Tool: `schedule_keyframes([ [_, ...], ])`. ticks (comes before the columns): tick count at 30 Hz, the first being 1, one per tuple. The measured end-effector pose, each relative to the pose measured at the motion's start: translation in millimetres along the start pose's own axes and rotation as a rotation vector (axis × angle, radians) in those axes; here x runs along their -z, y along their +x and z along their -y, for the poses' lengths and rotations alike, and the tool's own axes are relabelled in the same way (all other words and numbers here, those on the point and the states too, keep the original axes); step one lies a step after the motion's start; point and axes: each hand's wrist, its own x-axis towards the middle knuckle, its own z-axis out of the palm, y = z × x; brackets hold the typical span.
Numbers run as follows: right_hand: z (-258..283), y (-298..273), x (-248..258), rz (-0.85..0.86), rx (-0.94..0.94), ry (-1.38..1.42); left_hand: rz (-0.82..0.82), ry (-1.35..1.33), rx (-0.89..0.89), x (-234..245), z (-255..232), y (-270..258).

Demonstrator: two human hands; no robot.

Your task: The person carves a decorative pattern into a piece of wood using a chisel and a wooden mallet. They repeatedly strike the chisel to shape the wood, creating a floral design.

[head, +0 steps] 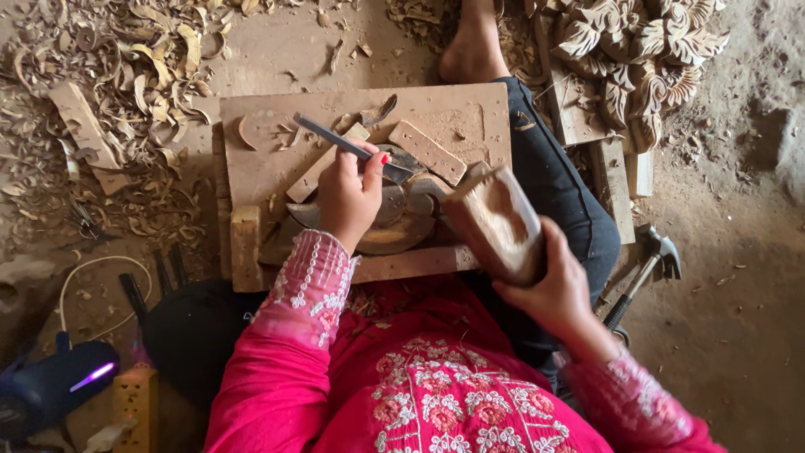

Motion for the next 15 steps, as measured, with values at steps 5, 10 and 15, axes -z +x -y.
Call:
schedule_keyframes([
  [5,41,74,41,-0.147,0.412,0.313,-0.003,0.121,-0.105,-7,4,-1],
  [10,131,160,73,-0.232,0.956,-0.182,-0.013,0.099,-0.119,-13,0,-4],
  [15,166,191,79,-0.319,1.142,-0.543,-0.065,0.105,-0.165,-16,-2,0],
])
